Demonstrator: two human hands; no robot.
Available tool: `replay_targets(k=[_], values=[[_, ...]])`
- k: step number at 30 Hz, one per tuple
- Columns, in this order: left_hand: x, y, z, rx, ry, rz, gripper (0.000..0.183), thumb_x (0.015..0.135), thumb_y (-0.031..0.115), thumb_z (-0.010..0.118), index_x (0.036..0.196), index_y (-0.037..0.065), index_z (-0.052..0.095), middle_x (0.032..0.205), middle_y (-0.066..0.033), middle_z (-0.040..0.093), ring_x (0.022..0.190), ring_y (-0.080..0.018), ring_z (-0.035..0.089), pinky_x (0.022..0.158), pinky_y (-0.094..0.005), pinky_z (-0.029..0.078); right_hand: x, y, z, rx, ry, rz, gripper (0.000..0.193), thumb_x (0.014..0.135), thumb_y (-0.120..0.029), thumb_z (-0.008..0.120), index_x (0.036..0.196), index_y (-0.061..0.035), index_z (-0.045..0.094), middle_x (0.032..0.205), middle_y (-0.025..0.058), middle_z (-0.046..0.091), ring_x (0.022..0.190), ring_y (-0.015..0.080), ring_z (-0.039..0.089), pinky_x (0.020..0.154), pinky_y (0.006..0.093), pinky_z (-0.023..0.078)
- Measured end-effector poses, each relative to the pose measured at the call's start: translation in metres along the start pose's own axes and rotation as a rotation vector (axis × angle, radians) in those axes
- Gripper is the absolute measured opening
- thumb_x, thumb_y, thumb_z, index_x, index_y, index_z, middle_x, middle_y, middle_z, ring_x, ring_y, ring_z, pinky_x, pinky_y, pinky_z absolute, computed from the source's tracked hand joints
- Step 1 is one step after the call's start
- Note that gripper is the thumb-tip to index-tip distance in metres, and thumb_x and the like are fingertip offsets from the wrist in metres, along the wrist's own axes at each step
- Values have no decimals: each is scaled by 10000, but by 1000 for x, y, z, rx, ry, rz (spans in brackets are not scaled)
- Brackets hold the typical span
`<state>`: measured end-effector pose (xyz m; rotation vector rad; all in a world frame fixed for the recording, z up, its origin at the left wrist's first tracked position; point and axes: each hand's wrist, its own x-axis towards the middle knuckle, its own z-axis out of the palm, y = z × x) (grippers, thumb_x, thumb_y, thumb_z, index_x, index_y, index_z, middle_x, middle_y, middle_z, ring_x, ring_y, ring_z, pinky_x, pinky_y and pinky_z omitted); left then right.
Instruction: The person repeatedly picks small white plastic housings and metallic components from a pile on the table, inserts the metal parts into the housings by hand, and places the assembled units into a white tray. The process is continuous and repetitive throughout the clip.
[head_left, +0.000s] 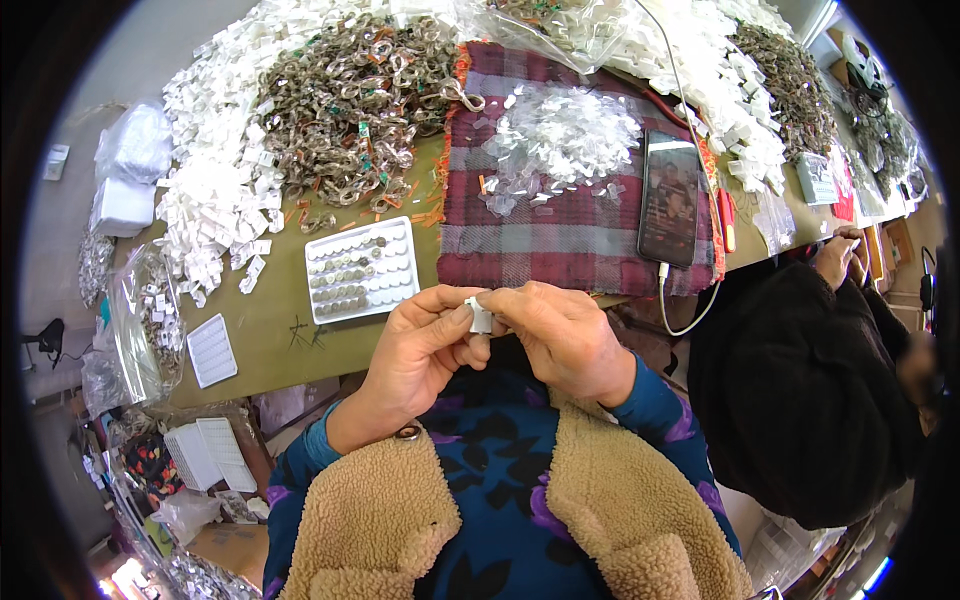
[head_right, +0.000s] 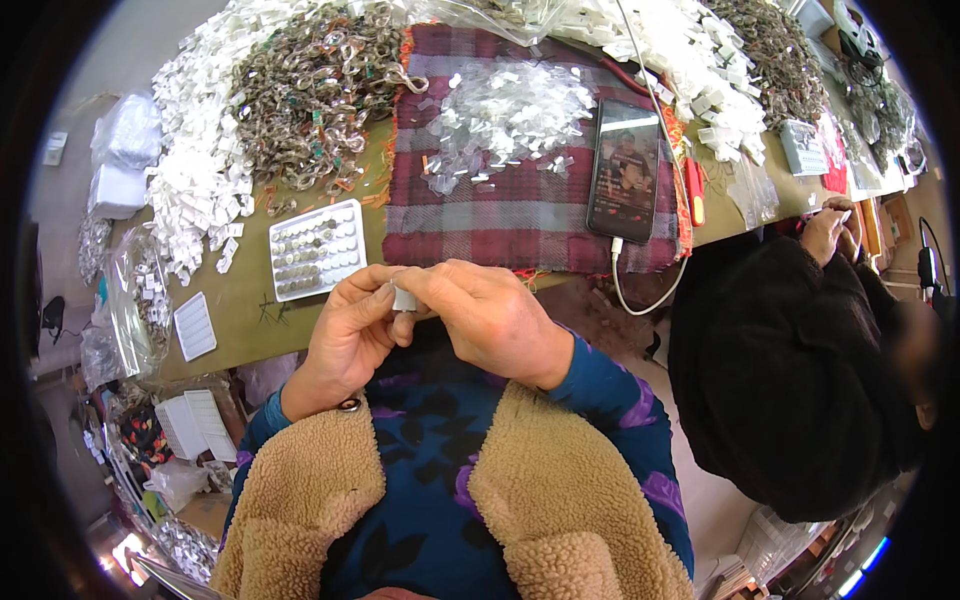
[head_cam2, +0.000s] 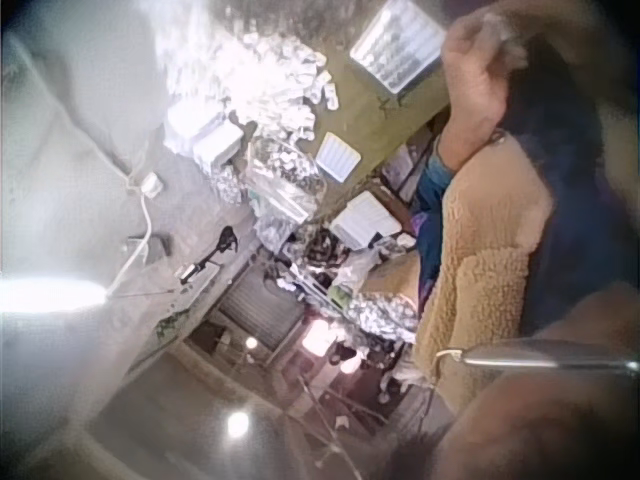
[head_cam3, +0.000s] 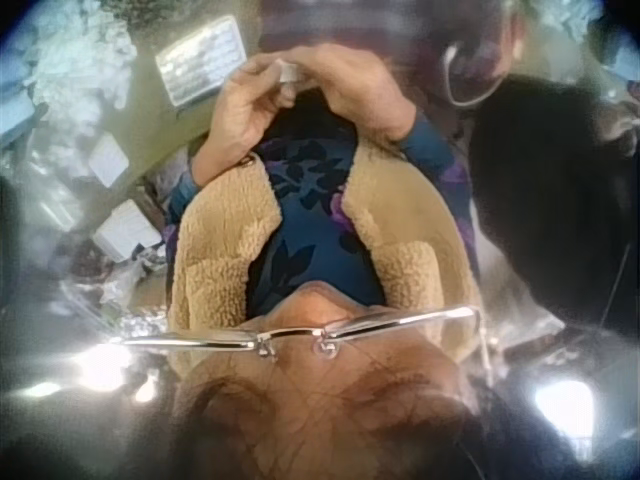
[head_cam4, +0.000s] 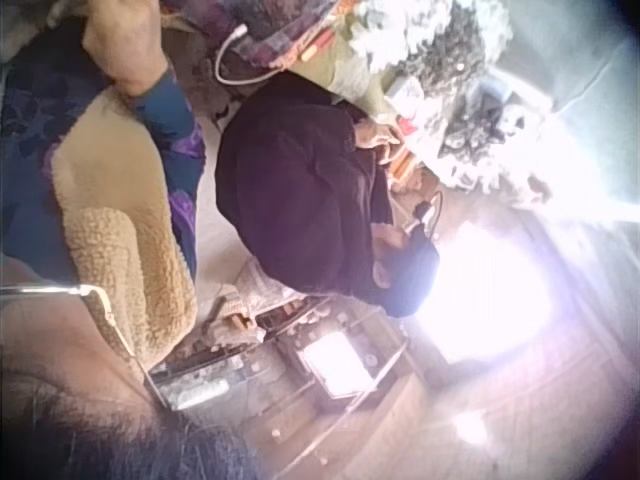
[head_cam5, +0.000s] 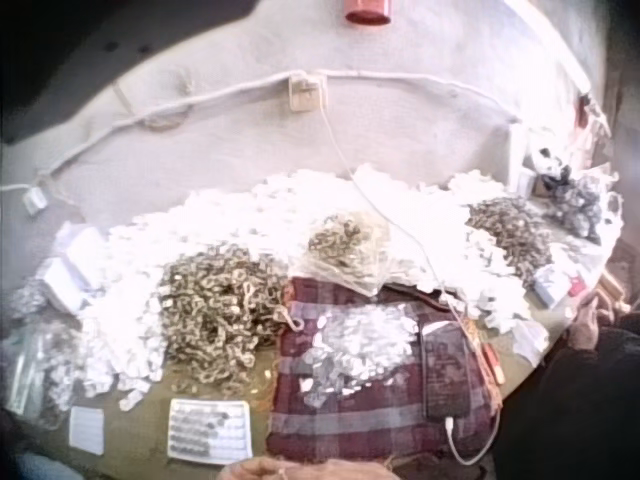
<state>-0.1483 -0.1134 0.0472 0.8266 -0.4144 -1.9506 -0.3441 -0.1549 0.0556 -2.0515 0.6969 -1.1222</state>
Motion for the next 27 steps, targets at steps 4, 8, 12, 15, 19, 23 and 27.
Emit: replay_targets(k=[4, 8, 12, 15, 19, 23, 27], values=[[-5, -1, 2, -13, -50, -25, 227, 996, 118, 581, 1178, -13, 614, 973, -134, 703, 762, -148, 693, 668, -272, 590, -2, -6, -6, 14, -36, -41, 466, 720, 157, 606, 1161, 10, 633, 789, 101, 636, 699, 258, 665, 622, 344, 538], [-13, -9, 13, 227, 31, 8, 170, 978, 120, 607, 1074, -19, 627, 915, -100, 688, 709, -141, 659, 618, -273, 555, -7, -11, -15, -37, -153, -77, 502, 729, 106, 608, 1219, -4, 598, 801, 105, 644, 713, 286, 661, 625, 372, 533], [-18, -13, 21, 329, 46, 64, 177, 968, 82, 616, 1103, -31, 636, 933, -120, 703, 719, -158, 689, 644, -280, 572, -14, -15, -18, -25, -188, -4, 506, 742, 54, 593, 1241, -14, 548, 825, 134, 656, 754, 336, 664, 629, 412, 519], [-20, -16, 28, 279, 77, 7, 162, 963, 81, 624, 1076, -35, 638, 924, -113, 703, 704, -156, 681, 636, -276, 567, -18, -15, -24, 58, -228, 47, 446, 756, 46, 592, 1194, -25, 549, 826, 159, 660, 762, 369, 659, 633, 430, 512], [-24, -23, 39, 489, 126, 6, 148, 957, 86, 632, 1049, -30, 645, 895, -100, 700, 677, -148, 667, 619, -271, 560, -20, -15, -31, 36, -427, 117, 385, 787, 30, 589, 1165, -31, 549, 833, 179, 664, 777, 401, 649, 633, 448, 507], [-27, -18, 39, 475, 199, 123, 189, 956, 86, 632, 1093, -44, 644, 884, -104, 703, 670, -144, 667, 611, -266, 560, -20, -17, -16, 86, -153, 152, 344, 848, 78, 620, 1177, -18, 586, 803, 117, 665, 694, 225, 680, 633, 330, 544], [-40, -7, 34, 295, 179, 169, 211, 956, 84, 627, 1117, -51, 641, 898, -114, 703, 678, -150, 669, 615, -278, 566, -21, -23, 3, 307, -70, 334, 189, 897, 63, 630, 1081, 21, 617, 835, 75, 689, 729, 118, 671, 656, 253, 551]])
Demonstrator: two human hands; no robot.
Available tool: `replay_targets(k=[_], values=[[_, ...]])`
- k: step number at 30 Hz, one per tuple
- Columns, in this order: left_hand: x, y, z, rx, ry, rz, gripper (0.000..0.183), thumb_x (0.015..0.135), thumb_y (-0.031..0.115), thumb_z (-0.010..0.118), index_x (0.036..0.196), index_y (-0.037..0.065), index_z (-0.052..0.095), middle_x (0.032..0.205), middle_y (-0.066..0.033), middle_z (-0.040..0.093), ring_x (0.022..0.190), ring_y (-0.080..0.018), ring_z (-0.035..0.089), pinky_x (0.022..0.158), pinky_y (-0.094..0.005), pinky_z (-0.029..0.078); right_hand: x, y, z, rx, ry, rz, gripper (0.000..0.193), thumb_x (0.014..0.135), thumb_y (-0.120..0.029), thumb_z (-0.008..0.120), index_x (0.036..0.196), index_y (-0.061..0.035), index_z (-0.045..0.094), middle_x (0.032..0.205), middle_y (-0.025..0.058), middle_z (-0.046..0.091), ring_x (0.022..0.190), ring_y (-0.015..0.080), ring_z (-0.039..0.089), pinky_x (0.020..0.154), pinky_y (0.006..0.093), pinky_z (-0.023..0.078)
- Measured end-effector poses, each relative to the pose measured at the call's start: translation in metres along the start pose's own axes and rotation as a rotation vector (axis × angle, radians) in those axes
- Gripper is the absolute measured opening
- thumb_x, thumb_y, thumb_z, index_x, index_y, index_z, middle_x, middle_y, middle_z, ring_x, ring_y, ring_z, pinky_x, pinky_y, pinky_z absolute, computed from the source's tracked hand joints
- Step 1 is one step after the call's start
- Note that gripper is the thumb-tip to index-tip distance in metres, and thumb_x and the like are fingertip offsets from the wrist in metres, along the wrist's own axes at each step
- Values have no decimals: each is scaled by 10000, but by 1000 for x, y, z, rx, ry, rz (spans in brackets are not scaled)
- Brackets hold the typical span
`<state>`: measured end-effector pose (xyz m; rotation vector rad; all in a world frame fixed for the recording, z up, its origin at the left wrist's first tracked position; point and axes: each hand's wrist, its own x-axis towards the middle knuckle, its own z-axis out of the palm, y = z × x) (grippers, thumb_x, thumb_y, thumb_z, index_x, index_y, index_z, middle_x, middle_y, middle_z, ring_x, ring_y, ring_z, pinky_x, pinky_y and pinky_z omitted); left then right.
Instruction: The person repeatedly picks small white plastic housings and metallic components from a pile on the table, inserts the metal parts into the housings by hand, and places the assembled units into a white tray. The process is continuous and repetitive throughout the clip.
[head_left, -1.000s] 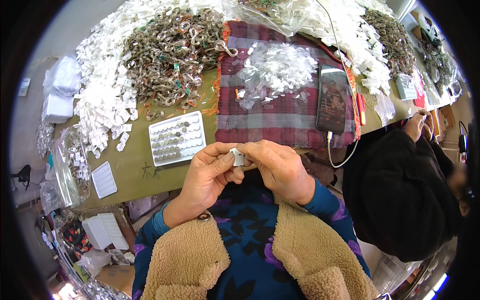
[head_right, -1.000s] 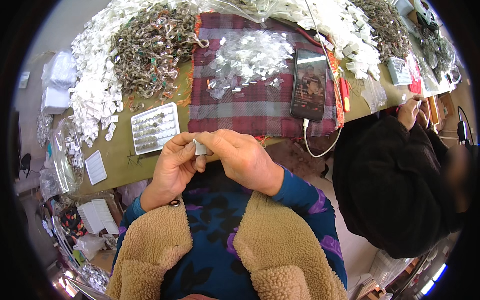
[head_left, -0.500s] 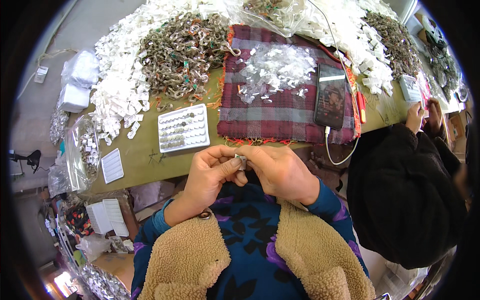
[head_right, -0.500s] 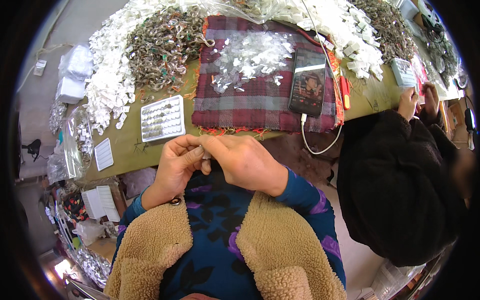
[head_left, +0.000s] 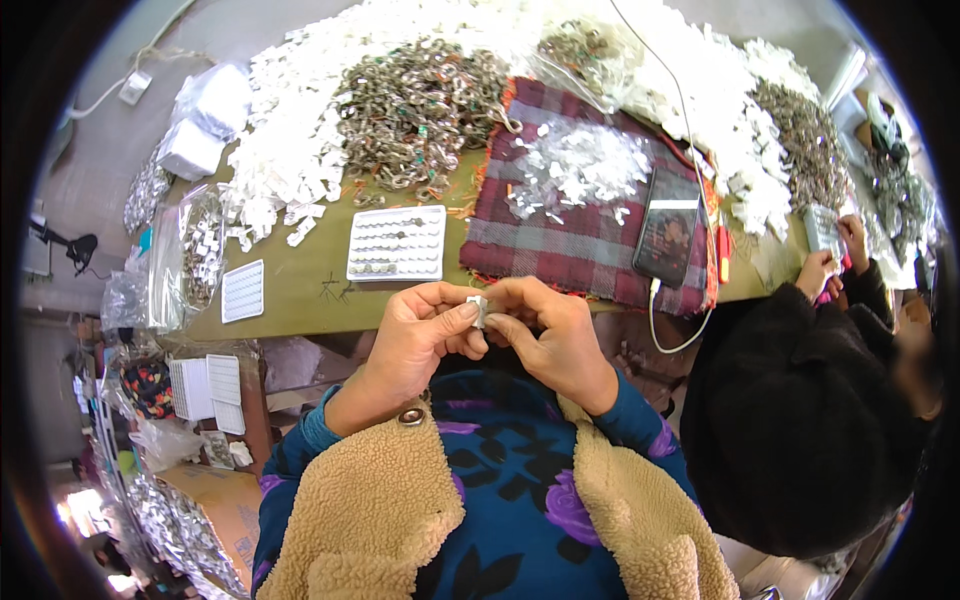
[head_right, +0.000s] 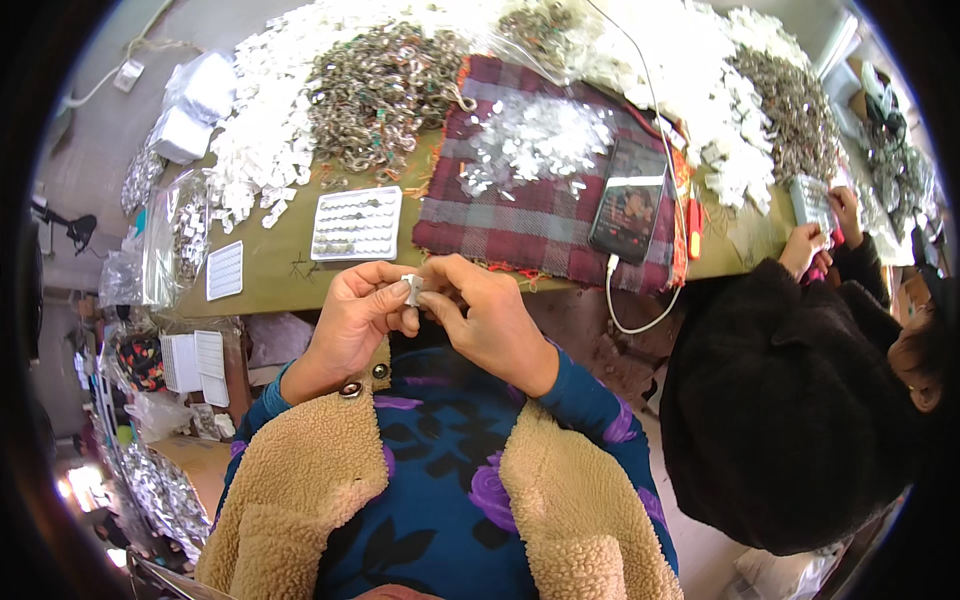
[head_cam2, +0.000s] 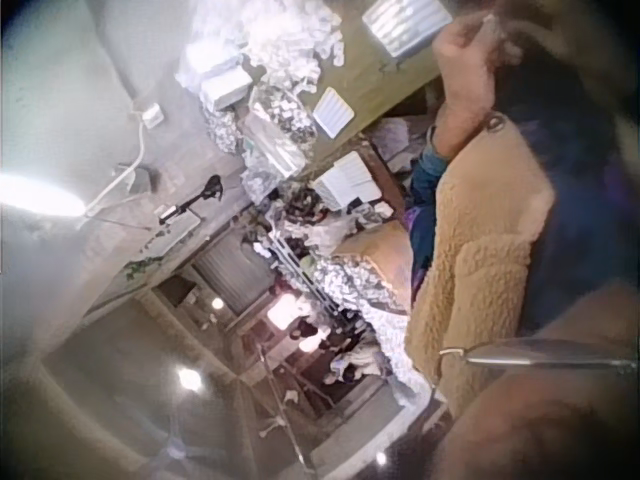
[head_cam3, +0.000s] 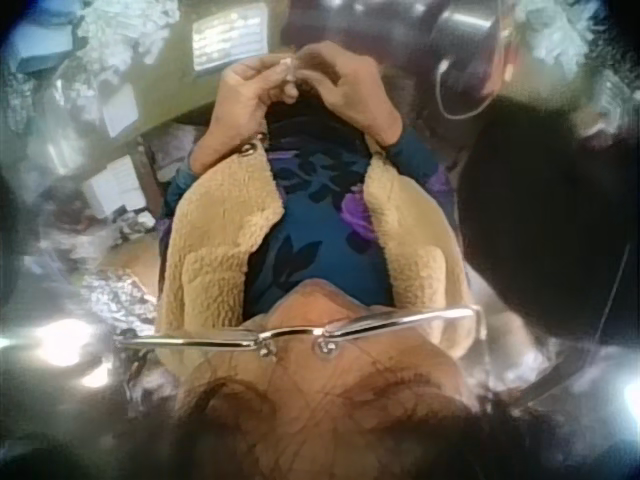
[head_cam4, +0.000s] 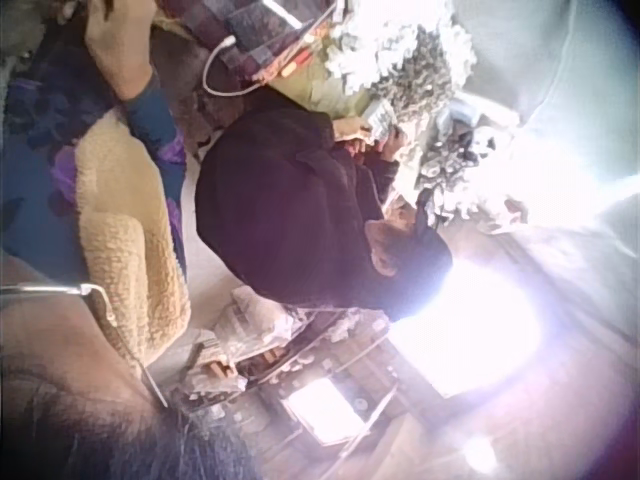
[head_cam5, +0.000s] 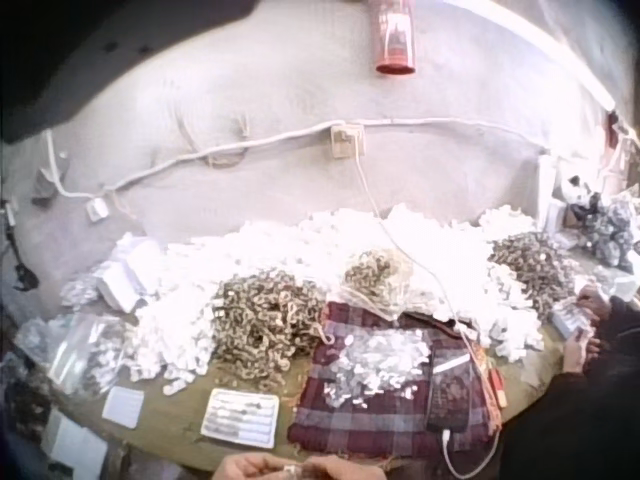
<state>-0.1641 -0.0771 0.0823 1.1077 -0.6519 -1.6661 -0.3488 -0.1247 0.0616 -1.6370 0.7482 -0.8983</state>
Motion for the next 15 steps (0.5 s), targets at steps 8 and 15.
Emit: replay_targets(k=[8, 15], values=[[-19, -5, -31, -137, 6, 103, 205, 944, 76, 646, 1101, -56, 648, 892, -119, 702, 701, -164, 687, 636, -299, 593, 10, -14, 35, -35, -7, 14, 57, 917, 74, 574, 934, 40, 617, 765, 66, 676, 705, 100, 656, 632, 233, 529], [-15, 4, -79, -150, -2, 62, 202, 940, 93, 663, 1083, -49, 651, 902, -126, 703, 695, -164, 684, 629, -302, 590, 38, -4, 80, -44, 19, 30, 71, 866, 95, 616, 883, 26, 623, 737, 72, 649, 635, 113, 641, 570, 247, 511]])
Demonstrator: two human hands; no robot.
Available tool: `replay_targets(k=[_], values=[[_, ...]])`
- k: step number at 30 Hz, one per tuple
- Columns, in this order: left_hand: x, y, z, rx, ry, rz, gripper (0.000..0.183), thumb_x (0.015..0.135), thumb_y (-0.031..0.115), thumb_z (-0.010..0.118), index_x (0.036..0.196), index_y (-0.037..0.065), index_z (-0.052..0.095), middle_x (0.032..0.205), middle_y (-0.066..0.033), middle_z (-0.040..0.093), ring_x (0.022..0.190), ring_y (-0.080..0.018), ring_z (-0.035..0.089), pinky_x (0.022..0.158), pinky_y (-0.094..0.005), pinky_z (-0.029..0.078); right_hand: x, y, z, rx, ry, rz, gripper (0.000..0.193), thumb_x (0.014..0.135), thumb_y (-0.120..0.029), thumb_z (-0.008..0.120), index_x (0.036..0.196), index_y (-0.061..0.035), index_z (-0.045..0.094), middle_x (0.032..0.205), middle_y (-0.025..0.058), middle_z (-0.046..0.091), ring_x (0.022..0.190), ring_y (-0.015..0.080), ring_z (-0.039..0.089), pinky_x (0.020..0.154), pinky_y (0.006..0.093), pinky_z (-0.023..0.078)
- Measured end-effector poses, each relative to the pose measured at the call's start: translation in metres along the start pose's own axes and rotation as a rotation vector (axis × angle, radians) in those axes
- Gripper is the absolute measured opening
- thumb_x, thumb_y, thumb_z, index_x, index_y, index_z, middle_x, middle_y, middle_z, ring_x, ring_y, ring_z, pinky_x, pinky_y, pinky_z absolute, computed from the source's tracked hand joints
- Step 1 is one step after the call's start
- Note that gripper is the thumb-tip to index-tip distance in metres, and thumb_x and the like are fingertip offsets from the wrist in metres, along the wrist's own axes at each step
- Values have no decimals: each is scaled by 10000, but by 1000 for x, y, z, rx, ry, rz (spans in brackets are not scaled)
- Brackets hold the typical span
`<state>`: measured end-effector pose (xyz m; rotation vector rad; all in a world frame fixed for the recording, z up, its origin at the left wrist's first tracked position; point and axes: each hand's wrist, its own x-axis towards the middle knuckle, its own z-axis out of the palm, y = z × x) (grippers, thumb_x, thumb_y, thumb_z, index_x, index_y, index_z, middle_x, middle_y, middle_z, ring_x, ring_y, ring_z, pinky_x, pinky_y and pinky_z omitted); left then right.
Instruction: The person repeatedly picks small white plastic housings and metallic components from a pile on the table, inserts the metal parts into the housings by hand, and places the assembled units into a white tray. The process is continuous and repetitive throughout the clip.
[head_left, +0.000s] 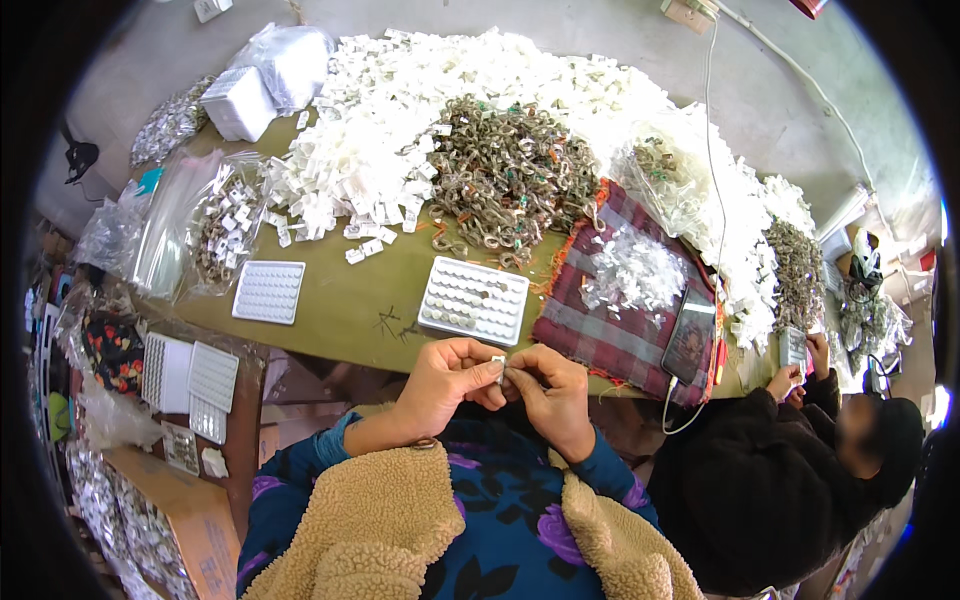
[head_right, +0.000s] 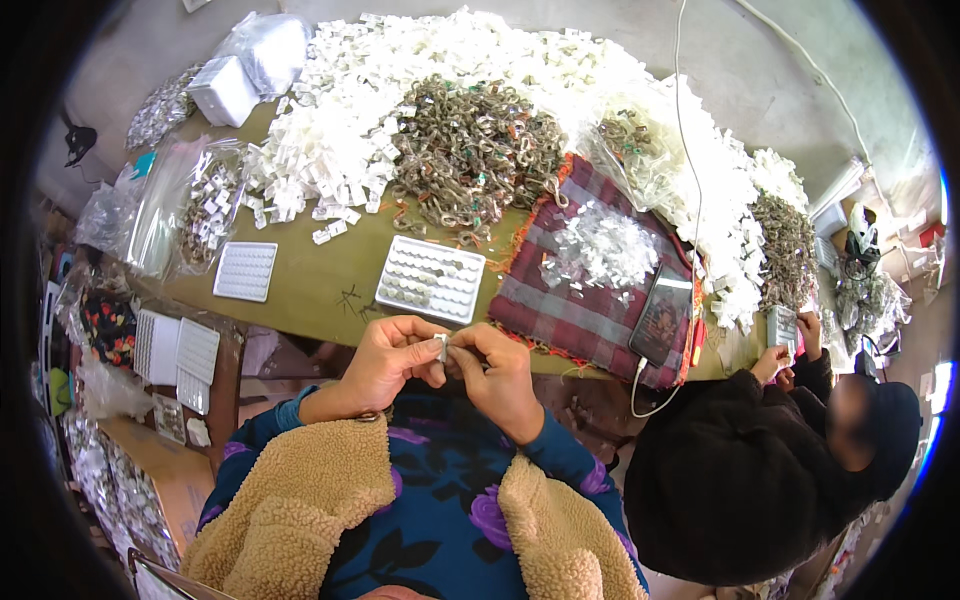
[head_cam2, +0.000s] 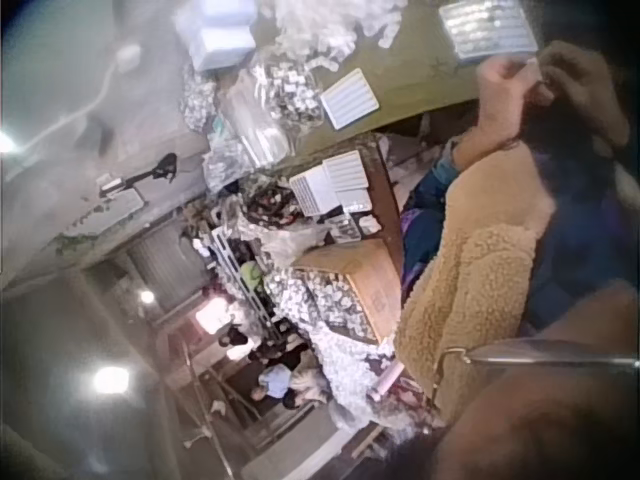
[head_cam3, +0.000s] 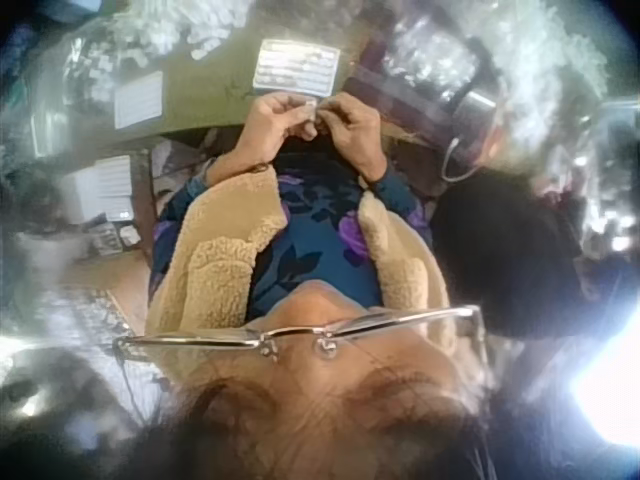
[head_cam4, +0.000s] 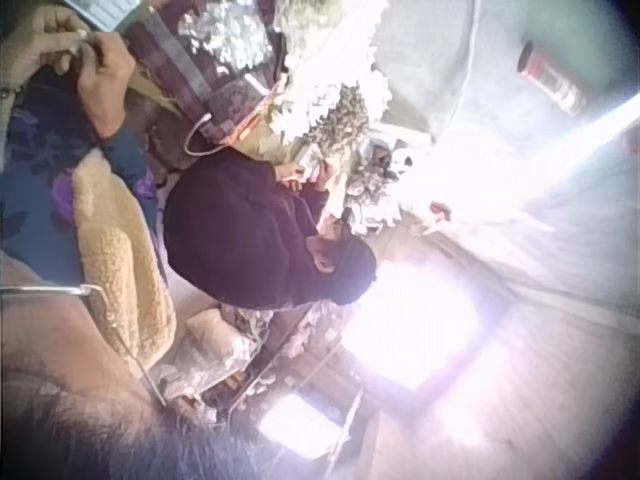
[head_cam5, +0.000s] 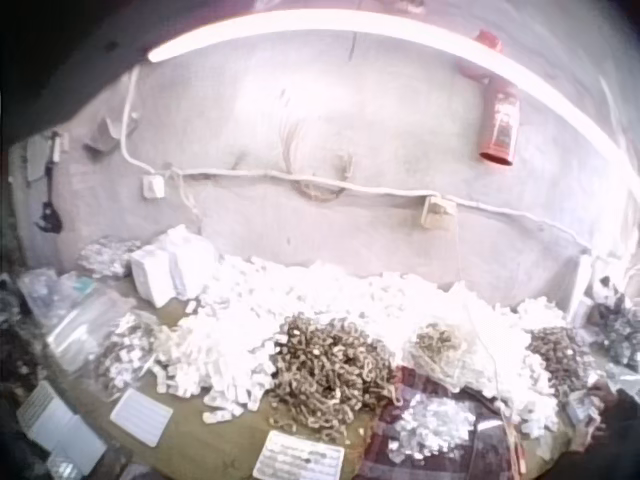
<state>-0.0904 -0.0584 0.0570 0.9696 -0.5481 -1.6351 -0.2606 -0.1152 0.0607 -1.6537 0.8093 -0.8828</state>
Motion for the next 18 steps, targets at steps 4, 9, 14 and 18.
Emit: replay_targets(k=[4, 9, 14, 18], values=[[14, 23, -34, -107, -53, -10, 201, 948, 87, 648, 1101, -43, 644, 900, -125, 706, 683, -166, 680, 627, -301, 585, 48, -11, 6, -4, -171, 24, 36, 847, 56, 681, 867, 27, 677, 771, 78, 678, 670, 123, 650, 597, 268, 521], [28, 50, -75, -361, -151, -29, 258, 1025, 151, 506, 1234, -1, 504, 951, -94, 568, 759, -178, 653, 586, -283, 570, 144, -6, 16, -626, -136, -290, 66, 810, -29, 712, 870, 0, 706, 821, 126, 654, 731, 301, 658, 640, 357, 520], [36, 56, -105, -418, -53, -9, 190, 1031, 221, 508, 963, 44, 493, 883, -71, 529, 683, -162, 601, 533, -283, 511, 188, 21, 56, -1101, -272, -191, 109, 800, -113, 712, 765, -19, 670, 835, 118, 598, 844, 326, 623, 717, 432, 502], [37, 56, -122, -457, -52, 11, 196, 1030, 220, 517, 948, 43, 523, 880, -67, 561, 680, -162, 611, 536, -274, 510, 192, 35, 68, -1212, -342, -146, 44, 783, -67, 653, 785, -24, 656, 927, 152, 602, 884, 328, 632, 730, 430, 533]])
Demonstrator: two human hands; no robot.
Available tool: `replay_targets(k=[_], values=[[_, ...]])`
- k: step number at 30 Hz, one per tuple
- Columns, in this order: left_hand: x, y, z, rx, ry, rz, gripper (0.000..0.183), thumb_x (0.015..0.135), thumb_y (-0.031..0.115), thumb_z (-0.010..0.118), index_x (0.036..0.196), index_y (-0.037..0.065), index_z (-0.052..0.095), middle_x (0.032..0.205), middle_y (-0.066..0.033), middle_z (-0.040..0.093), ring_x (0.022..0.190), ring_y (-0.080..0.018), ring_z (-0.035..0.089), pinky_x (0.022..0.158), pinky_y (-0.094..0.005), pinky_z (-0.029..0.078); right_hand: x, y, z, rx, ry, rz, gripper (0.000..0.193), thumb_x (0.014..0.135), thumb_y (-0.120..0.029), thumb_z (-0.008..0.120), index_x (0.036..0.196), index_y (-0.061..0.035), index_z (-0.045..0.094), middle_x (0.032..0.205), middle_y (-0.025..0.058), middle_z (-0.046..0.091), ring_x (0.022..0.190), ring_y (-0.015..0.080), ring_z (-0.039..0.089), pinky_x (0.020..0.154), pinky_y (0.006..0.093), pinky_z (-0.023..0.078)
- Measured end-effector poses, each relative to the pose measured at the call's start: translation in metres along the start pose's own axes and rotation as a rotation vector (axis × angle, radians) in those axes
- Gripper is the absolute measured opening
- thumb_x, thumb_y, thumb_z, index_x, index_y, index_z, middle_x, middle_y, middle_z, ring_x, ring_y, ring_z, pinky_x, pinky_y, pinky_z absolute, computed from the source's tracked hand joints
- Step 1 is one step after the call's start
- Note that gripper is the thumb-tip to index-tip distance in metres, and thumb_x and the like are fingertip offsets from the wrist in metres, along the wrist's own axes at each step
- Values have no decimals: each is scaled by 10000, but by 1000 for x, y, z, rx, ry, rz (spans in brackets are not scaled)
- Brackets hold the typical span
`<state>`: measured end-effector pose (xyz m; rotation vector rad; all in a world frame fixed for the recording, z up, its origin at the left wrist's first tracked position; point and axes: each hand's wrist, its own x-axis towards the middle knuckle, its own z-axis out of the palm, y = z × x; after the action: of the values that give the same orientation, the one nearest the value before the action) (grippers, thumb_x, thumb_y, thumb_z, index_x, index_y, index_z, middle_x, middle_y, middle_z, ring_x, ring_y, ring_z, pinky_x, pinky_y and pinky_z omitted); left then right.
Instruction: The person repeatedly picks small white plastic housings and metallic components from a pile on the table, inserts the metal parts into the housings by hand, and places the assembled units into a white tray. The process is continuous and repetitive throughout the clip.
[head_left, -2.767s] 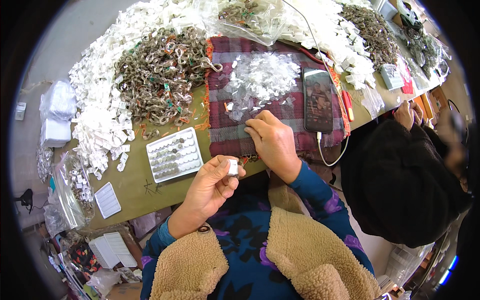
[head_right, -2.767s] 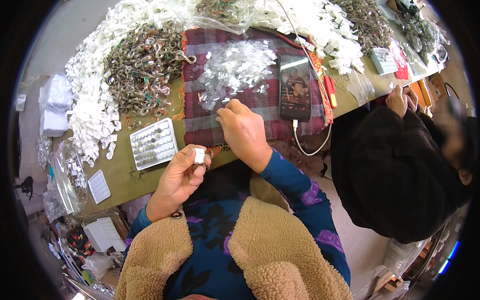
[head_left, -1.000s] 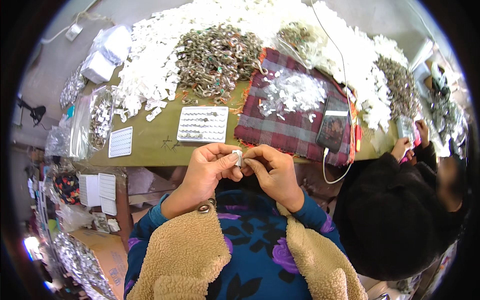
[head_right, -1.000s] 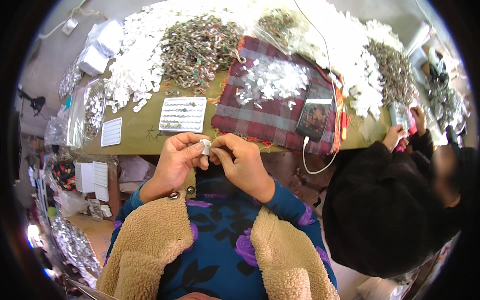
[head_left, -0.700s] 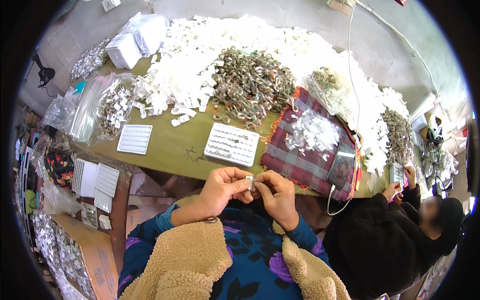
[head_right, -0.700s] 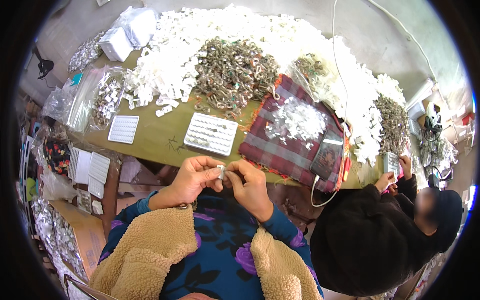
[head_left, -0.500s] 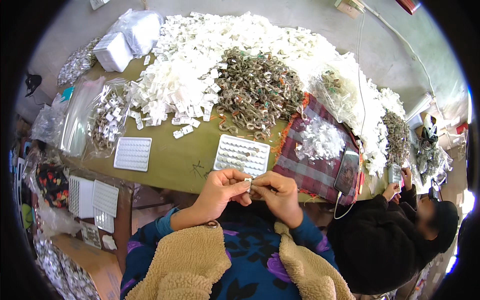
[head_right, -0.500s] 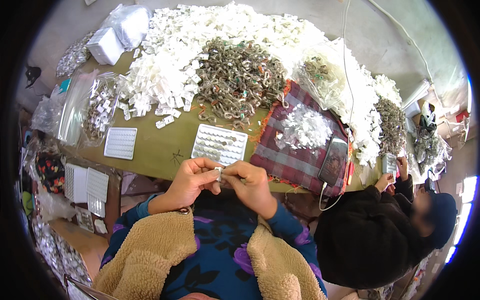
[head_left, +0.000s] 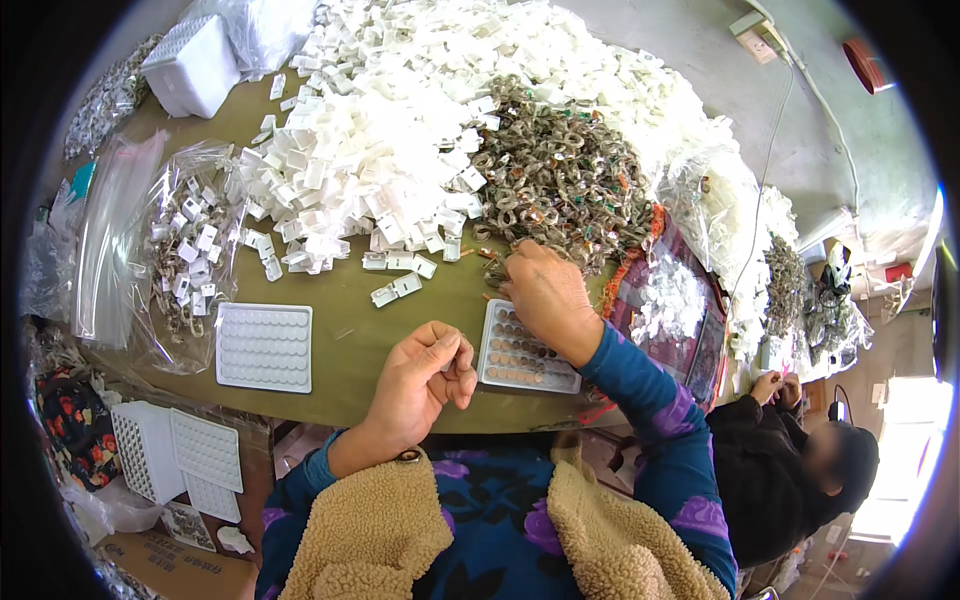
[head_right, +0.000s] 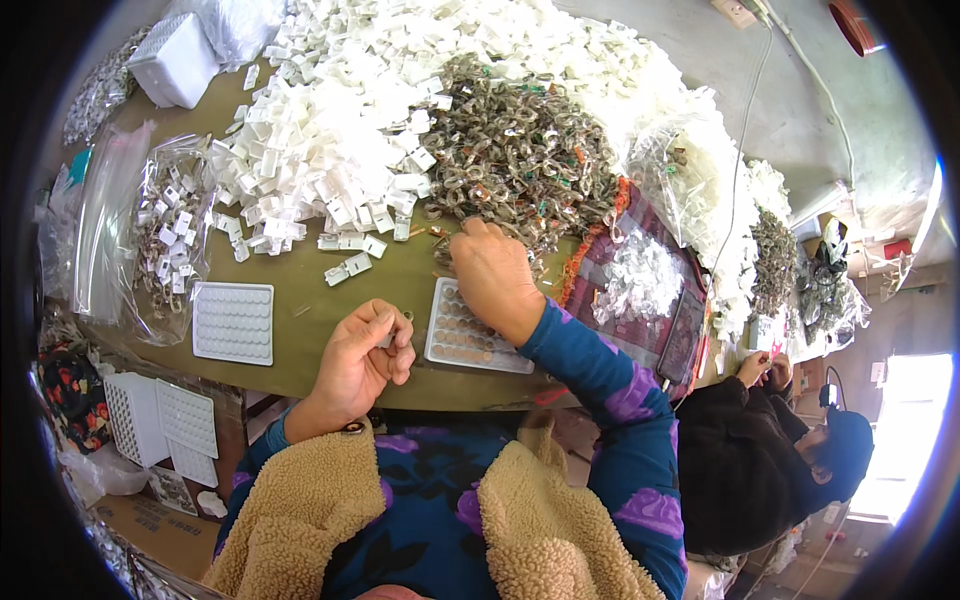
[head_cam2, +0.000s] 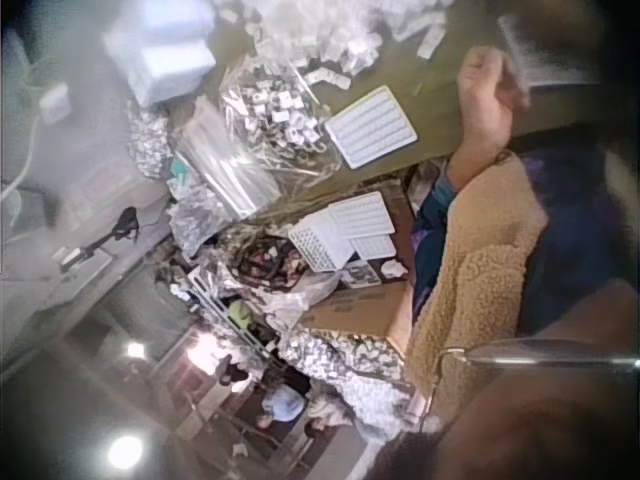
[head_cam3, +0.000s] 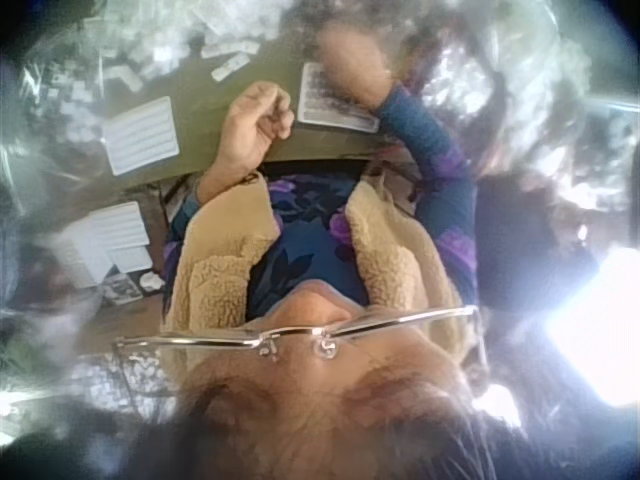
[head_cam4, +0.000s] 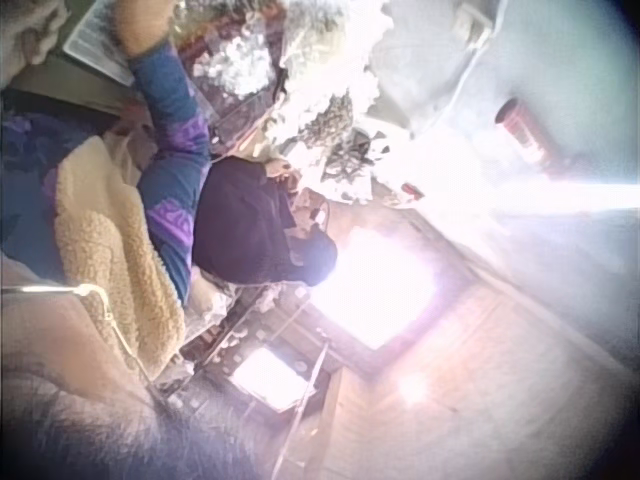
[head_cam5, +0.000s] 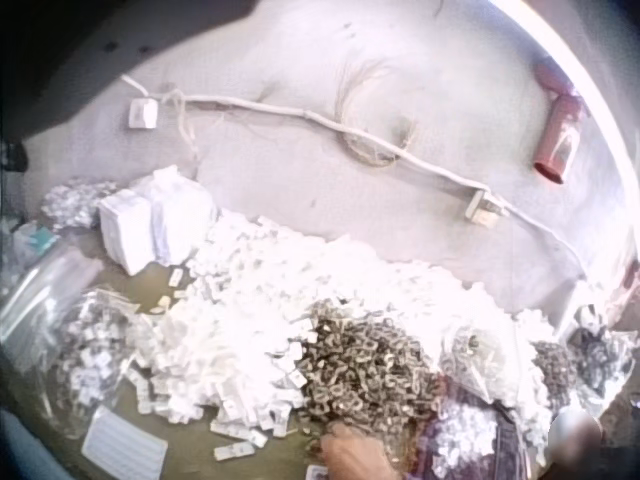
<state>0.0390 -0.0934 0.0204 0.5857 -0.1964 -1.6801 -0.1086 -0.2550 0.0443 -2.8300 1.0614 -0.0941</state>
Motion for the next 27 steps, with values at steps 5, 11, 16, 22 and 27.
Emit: replay_targets(k=[5, 11, 16, 22, 27], values=[[-4, 4, -5, -11, 27, 9, 192, 1027, 206, 523, 941, 36, 549, 859, -61, 584, 664, -154, 603, 530, -266, 497, -1, 6, -6, 205, 14, 69, 58, 817, -52, 647, 837, -10, 614, 896, 134, 606, 814, 294, 633, 668, 399, 525], [-7, 8, 1, -39, 32, 10, 186, 1022, 202, 534, 1017, 21, 579, 863, -49, 589, 664, -139, 581, 549, -260, 474, 10, 15, -43, 1565, -240, 488, 175, 964, -39, 576, 1134, 1, 557, 749, 32, 596, 516, 44, 473, 434, 183, 385], [-11, 3, 6, -118, -1, -5, 265, 1023, 241, 552, 1154, 16, 599, 875, -44, 596, 702, -122, 571, 580, -247, 470, -32, -30, -35, 1777, -269, 327, 152, 982, -62, 579, 1069, -63, 455, 701, 38, 538, 477, 73, 418, 416, 210, 308], [-27, -5, 1, -83, -57, -9, 240, 987, 247, 618, 1050, 17, 642, 888, -3, 612, 684, -69, 533, 550, -215, 434, -87, -69, -15, 1849, -265, 253, 160, 974, -78, 609, 1013, -85, 453, 738, 88, 606, 479, 87, 445, 410, 220, 320], [-41, -14, 12, 1, -57, -42, 230, 977, 247, 635, 991, 18, 631, 882, -11, 638, 669, -58, 527, 525, -197, 420, -109, -66, -6, 2192, -338, 238, 146, 973, -70, 614, 1014, -77, 473, 751, 88, 594, 478, 91, 423, 410, 226, 293]])
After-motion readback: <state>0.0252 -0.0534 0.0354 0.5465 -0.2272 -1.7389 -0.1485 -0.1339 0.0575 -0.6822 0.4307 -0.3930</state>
